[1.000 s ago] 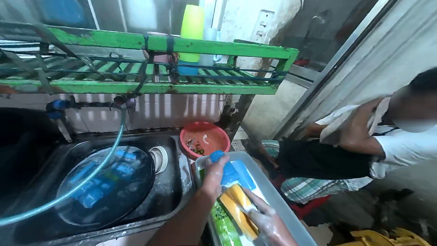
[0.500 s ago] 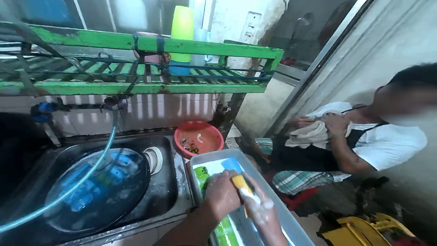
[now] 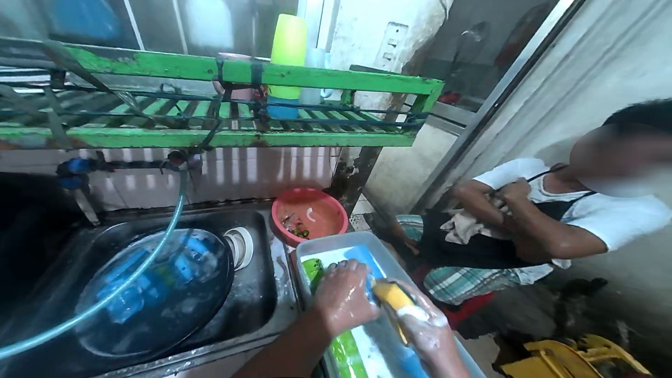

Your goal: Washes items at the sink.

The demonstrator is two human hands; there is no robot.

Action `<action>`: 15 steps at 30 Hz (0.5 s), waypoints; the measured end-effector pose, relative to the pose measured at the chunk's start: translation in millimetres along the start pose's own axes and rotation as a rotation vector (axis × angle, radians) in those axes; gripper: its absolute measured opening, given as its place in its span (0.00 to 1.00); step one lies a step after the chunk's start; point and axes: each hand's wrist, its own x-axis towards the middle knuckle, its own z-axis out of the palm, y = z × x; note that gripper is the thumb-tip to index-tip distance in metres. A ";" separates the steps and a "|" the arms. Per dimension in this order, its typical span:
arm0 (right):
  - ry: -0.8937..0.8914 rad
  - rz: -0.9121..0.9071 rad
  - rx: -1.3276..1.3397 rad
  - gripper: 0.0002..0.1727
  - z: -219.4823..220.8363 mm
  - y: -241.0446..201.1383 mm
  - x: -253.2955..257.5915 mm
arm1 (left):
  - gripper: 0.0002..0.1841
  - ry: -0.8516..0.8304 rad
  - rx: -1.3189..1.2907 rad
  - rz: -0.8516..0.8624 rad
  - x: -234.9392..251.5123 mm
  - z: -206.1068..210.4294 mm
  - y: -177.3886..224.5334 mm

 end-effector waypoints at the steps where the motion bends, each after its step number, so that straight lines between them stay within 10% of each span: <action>1: 0.029 0.028 -0.014 0.26 -0.5 1.2 5.2 | 0.34 -0.003 0.006 0.020 -2.2 1.7 4.3; 8: -0.089 -0.266 0.031 0.21 17.9 -15.4 4.9 | 0.36 0.121 -0.036 0.071 -8.5 -21.3 -7.0; 15: -0.378 0.199 -0.487 0.32 -18.9 31.5 1.3 | 0.16 0.441 0.187 -0.307 -39.0 -85.8 -126.2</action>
